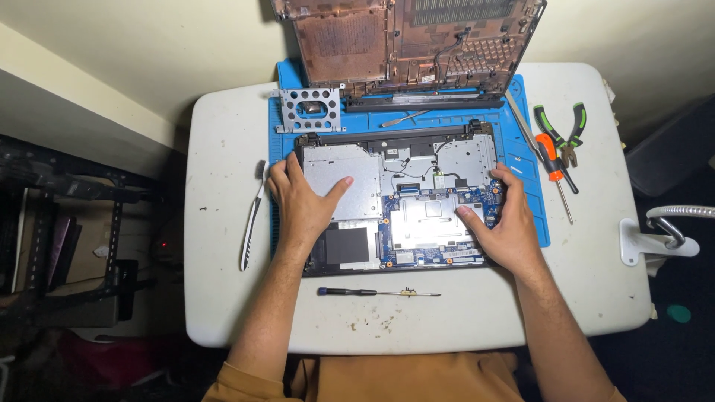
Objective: Installing and cleaning internal components of a laptop, including the hard drive caddy and optical drive, using a screwdriver and brush.
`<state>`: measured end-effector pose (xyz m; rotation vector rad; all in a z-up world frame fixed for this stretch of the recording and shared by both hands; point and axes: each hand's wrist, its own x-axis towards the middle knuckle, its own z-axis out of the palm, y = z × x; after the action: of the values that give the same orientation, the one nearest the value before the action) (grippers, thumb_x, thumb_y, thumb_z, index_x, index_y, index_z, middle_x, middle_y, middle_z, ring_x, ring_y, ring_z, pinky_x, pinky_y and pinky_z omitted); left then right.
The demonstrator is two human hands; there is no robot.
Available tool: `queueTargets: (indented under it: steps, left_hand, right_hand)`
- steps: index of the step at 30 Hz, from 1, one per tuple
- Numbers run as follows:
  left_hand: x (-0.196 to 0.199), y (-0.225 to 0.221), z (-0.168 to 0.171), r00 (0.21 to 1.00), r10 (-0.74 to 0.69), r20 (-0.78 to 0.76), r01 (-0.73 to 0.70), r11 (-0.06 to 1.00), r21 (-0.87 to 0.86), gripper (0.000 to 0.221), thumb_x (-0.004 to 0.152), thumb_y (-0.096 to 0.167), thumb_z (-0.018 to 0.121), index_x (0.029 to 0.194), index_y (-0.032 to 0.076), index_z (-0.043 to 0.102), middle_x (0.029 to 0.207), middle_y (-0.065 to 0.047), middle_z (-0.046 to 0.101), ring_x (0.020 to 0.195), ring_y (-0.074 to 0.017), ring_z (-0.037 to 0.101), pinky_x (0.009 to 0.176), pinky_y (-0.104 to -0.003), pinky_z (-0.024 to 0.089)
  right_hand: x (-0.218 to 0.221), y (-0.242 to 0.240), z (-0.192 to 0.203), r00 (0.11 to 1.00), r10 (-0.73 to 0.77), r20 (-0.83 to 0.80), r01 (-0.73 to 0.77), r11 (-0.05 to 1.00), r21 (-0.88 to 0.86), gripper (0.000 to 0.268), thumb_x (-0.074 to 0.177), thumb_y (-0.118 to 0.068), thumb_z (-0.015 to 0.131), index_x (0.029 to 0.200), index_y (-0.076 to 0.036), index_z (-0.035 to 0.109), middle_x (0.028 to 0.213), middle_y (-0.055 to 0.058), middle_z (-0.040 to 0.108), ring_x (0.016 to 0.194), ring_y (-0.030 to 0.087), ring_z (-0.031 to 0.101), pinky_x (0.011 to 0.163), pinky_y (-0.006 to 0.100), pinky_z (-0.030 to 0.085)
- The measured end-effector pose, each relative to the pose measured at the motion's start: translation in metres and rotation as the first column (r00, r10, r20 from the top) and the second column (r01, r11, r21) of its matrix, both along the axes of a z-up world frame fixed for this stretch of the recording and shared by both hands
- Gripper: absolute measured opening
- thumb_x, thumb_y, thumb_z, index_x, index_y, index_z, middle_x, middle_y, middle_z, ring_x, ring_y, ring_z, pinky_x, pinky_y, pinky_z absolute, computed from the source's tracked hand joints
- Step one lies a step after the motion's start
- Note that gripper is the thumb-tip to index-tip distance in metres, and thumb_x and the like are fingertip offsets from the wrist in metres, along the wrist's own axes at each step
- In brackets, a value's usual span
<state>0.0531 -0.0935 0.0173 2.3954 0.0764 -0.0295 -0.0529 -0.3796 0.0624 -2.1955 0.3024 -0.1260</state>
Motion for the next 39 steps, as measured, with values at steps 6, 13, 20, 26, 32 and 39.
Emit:
queueTargets:
  steps: [6, 13, 20, 26, 32, 39]
  left_hand:
    - [0.0, 0.0, -0.002, 1.0, -0.01, 0.027, 0.011, 1.0, -0.016, 0.102, 0.081, 0.047, 0.089, 0.148, -0.01, 0.038, 0.133, -0.02, 0.035, 0.132, -0.0394, 0.034, 0.118, -0.055, 0.026]
    - [0.0, 0.003, -0.005, 0.999, -0.023, 0.032, 0.023, 1.0, 0.018, 0.104, 0.082, 0.05, 0.087, 0.15, -0.008, 0.035, 0.135, -0.02, 0.034, 0.13, -0.0375, 0.035, 0.114, -0.053, 0.03]
    - [-0.015, -0.002, 0.021, 0.988, -0.149, -0.038, 0.152, 0.98, 0.128, 0.104, 0.091, 0.053, 0.074, 0.158, -0.008, 0.023, 0.153, -0.03, 0.027, 0.137, -0.0453, 0.033, 0.111, -0.059, 0.033]
    - [-0.021, 0.002, 0.02, 0.984, -0.173, 0.048, 0.171, 0.984, 0.045, 0.102, 0.089, 0.044, 0.079, 0.159, -0.006, 0.024, 0.157, -0.032, 0.026, 0.142, -0.0491, 0.03, 0.113, -0.062, 0.032]
    - [-0.032, 0.043, 0.008, 0.91, -0.031, 0.413, 0.037, 0.999, -0.005, 0.068, 0.096, 0.031, 0.073, 0.15, 0.002, 0.047, 0.142, -0.022, 0.047, 0.126, -0.0434, 0.047, 0.105, -0.057, 0.038]
    - [-0.01, 0.055, -0.011, 0.897, 0.066, 0.438, -0.009, 0.991, -0.131, 0.042, 0.096, 0.025, 0.074, 0.13, 0.004, 0.062, 0.115, -0.016, 0.066, 0.101, -0.0355, 0.068, 0.084, -0.039, 0.06]
  right_hand:
    - [0.0, -0.002, -0.004, 1.0, 0.006, 0.017, -0.006, 1.0, 0.004, 0.072, 0.086, -0.015, 0.078, 0.14, 0.007, 0.036, 0.152, 0.041, 0.036, 0.14, 0.063, 0.031, 0.108, 0.077, 0.027]
    - [-0.001, -0.002, -0.002, 1.0, 0.01, 0.005, -0.01, 1.0, 0.012, 0.069, 0.087, -0.013, 0.077, 0.139, 0.007, 0.037, 0.152, 0.041, 0.035, 0.14, 0.063, 0.032, 0.109, 0.077, 0.027]
    - [-0.001, -0.003, -0.002, 1.0, -0.007, 0.0, 0.007, 1.0, 0.028, 0.065, 0.09, -0.012, 0.074, 0.139, 0.007, 0.037, 0.152, 0.041, 0.035, 0.14, 0.062, 0.033, 0.11, 0.075, 0.028]
    - [-0.004, -0.004, -0.008, 0.999, -0.012, 0.049, 0.012, 1.0, 0.001, 0.061, 0.091, -0.007, 0.074, 0.137, 0.009, 0.038, 0.148, 0.041, 0.038, 0.137, 0.063, 0.037, 0.107, 0.075, 0.033]
    - [-0.011, -0.018, -0.038, 0.904, 0.022, 0.426, 0.048, 0.987, -0.152, 0.046, 0.094, 0.0, 0.078, 0.131, 0.008, 0.053, 0.128, 0.023, 0.05, 0.119, 0.042, 0.056, 0.099, 0.047, 0.052]
    - [-0.003, -0.014, -0.046, 0.927, 0.124, 0.355, -0.098, 0.991, -0.091, 0.025, 0.098, -0.023, 0.072, 0.073, -0.019, 0.073, 0.04, -0.006, 0.057, 0.037, 0.015, 0.055, 0.05, 0.024, 0.048]
